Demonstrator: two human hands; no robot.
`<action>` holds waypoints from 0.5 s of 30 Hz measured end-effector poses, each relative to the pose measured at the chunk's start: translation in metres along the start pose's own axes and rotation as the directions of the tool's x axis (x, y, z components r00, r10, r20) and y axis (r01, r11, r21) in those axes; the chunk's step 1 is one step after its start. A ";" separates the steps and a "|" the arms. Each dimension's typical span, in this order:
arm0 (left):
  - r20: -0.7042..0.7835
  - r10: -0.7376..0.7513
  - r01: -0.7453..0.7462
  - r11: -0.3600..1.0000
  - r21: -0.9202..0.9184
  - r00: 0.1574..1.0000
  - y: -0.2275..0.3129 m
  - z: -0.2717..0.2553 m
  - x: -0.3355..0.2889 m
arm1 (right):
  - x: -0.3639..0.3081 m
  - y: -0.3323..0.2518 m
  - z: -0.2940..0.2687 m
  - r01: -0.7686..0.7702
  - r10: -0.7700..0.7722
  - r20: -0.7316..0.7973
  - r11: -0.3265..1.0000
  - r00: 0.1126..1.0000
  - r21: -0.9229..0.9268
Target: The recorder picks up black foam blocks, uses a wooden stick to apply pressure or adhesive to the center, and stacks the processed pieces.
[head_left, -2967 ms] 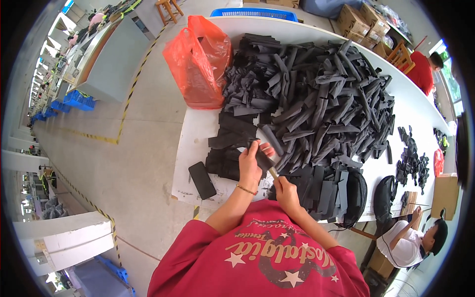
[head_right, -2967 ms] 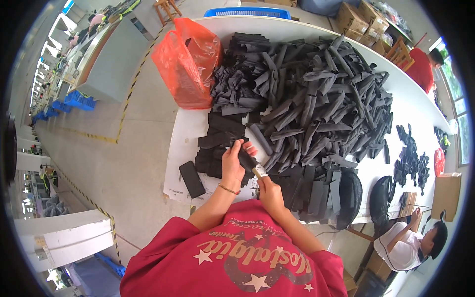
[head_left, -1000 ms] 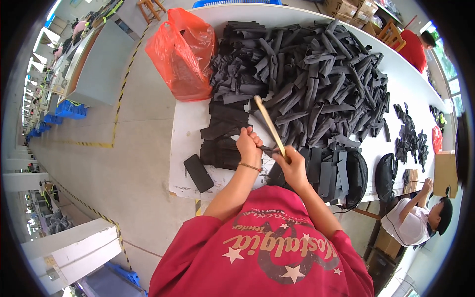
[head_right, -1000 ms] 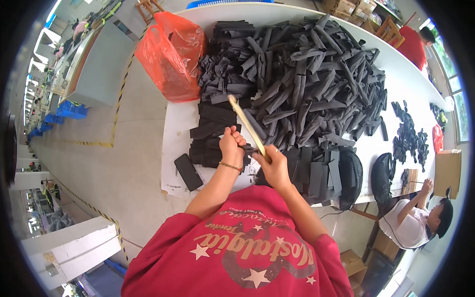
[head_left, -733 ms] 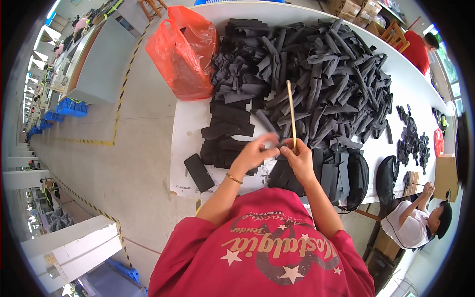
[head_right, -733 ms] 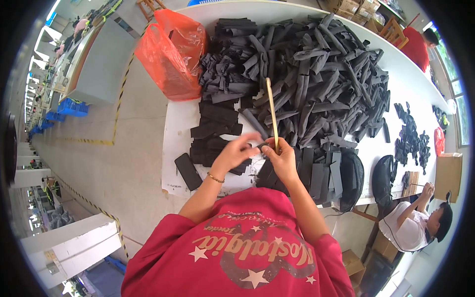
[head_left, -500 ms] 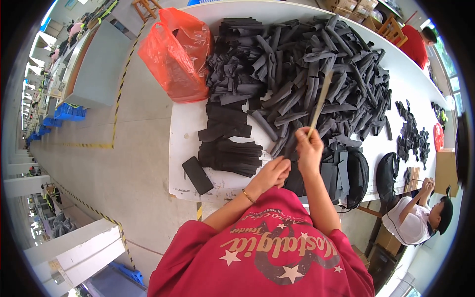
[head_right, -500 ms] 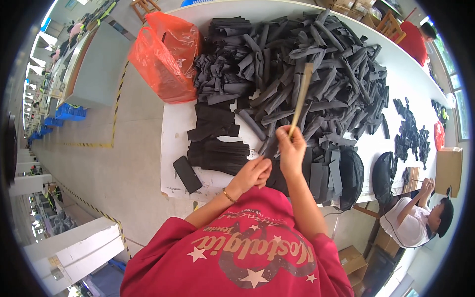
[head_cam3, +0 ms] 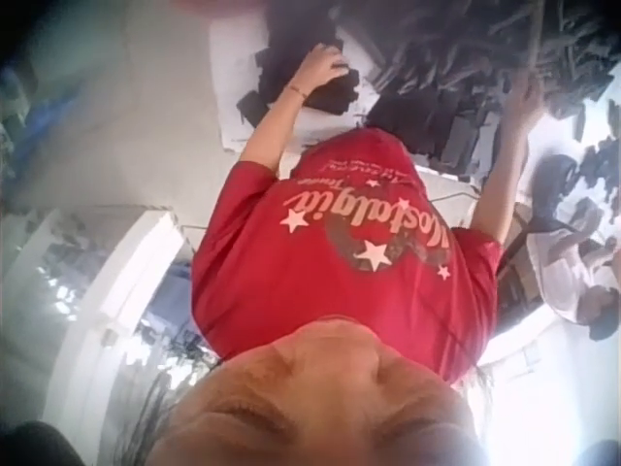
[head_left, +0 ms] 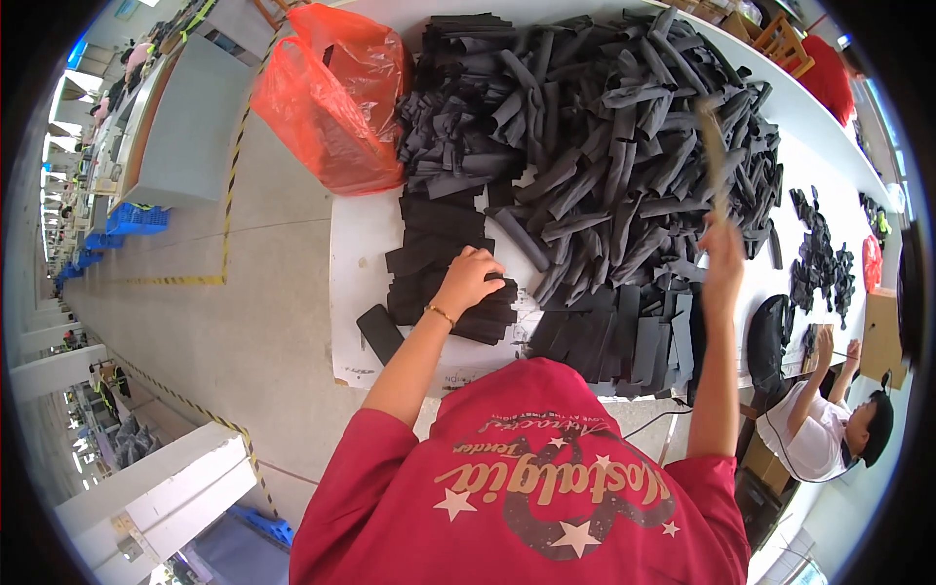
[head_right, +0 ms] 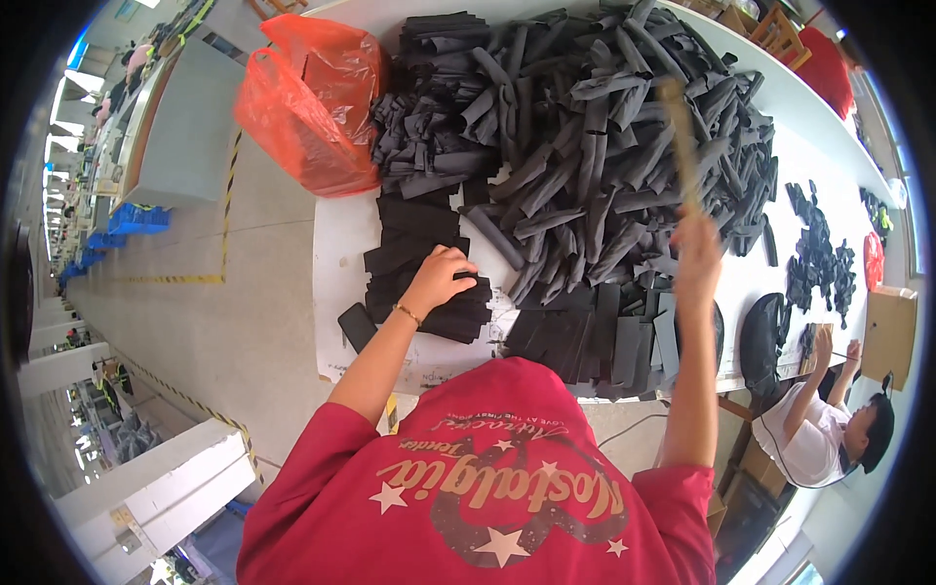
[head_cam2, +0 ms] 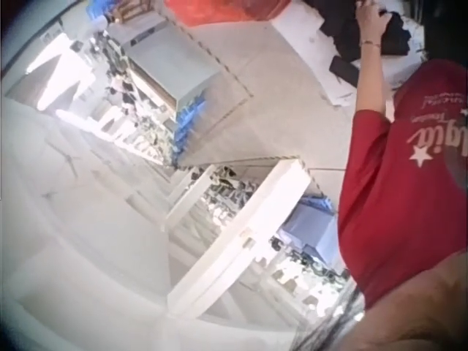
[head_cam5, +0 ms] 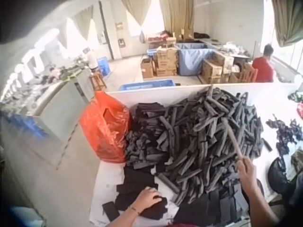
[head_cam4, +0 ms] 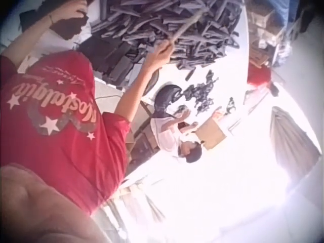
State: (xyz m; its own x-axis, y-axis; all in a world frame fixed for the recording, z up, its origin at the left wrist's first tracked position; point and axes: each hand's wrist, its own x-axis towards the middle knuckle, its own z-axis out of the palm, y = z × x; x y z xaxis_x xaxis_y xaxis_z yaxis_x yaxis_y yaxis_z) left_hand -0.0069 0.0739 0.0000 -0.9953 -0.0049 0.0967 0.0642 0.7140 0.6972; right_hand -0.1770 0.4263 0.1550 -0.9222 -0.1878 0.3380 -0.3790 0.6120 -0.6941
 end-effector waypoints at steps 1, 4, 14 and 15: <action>0.105 -0.050 0.049 0.999 0.013 0.993 -0.010 0.005 0.000 | -0.025 -0.005 0.013 -0.227 0.210 0.172 0.970 0.962 0.088; 0.226 -0.138 0.156 0.986 -0.064 0.964 -0.017 0.004 0.009 | -0.073 -0.011 0.024 -0.027 0.066 0.427 0.995 0.902 -0.097; 0.236 -0.250 0.305 0.923 -0.234 0.939 0.008 -0.039 0.017 | -0.100 -0.004 0.050 0.363 -0.183 0.626 0.916 0.758 -0.172; 0.227 -0.224 0.276 0.932 -0.233 0.948 0.012 -0.040 0.017 | -0.099 -0.004 0.052 0.369 -0.189 0.626 0.914 0.757 -0.170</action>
State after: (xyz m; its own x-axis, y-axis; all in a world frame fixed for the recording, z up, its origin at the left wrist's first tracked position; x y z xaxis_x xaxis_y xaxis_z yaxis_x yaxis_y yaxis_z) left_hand -0.0205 0.0539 0.0383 -0.9741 -0.0053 -0.2258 -0.1981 0.5010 0.8425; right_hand -0.0878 0.4021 0.0910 -0.6740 -0.7386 -0.0105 -0.6737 0.6204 -0.4015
